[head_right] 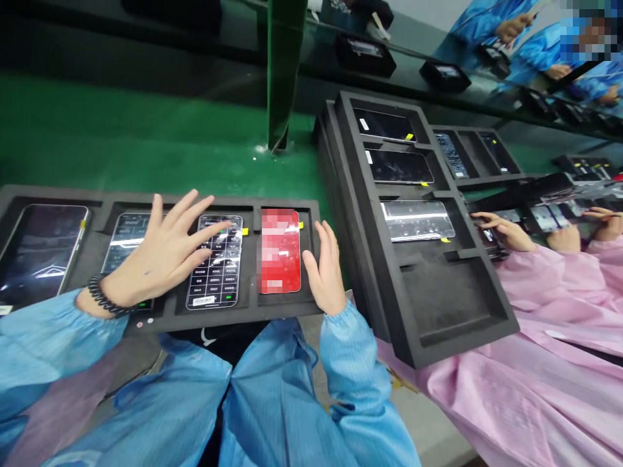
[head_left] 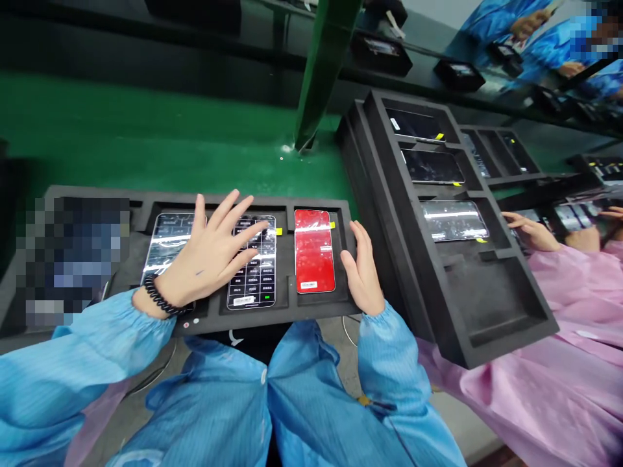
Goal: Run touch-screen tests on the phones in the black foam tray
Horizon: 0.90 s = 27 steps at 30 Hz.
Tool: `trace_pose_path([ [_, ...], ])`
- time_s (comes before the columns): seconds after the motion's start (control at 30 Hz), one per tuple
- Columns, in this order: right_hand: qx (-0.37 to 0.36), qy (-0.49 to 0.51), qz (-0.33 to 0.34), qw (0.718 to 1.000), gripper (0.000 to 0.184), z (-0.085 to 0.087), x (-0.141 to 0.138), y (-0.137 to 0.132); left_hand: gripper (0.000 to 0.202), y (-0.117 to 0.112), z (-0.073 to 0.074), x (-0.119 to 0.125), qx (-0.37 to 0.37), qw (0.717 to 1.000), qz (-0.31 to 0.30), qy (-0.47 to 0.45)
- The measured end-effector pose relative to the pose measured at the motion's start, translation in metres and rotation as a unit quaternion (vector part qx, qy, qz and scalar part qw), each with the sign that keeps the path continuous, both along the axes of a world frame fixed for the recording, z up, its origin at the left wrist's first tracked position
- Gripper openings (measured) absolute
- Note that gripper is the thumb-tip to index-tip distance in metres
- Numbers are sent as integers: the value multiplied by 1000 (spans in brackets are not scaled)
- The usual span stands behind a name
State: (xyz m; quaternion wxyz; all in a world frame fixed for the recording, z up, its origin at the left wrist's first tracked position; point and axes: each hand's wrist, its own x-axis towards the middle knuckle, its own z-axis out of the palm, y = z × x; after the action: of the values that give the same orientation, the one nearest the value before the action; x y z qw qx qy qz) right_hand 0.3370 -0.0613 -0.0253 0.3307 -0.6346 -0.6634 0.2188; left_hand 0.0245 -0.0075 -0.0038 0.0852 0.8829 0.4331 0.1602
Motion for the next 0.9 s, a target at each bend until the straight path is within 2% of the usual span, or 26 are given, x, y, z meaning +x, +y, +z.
trace_pose_path([
  [0.13,-16,55,-20,998,61,-5,-8,-11,50,-3,6,-12,26,998,32,-51],
  [0.3,10,22,-30,999,60,3,-22,-22,48,-5,12,-24,13,998,49,-32],
  [0.43,69,-46,-2,997,54,21,-29,-38,50,-36,17,-33,35,997,54,-50],
  [0.53,126,-77,83,986,51,20,-32,-51,51,-69,7,-43,113,988,15,-102],
  [0.63,180,-98,125,971,40,9,-33,-57,58,-93,-12,-54,177,981,-50,-66],
  [0.77,184,-141,138,963,30,6,-33,-57,60,-104,-28,-60,175,983,-7,-52],
  [0.9,173,-210,185,944,37,14,-34,-53,64,-105,-28,-56,149,988,0,-30],
])
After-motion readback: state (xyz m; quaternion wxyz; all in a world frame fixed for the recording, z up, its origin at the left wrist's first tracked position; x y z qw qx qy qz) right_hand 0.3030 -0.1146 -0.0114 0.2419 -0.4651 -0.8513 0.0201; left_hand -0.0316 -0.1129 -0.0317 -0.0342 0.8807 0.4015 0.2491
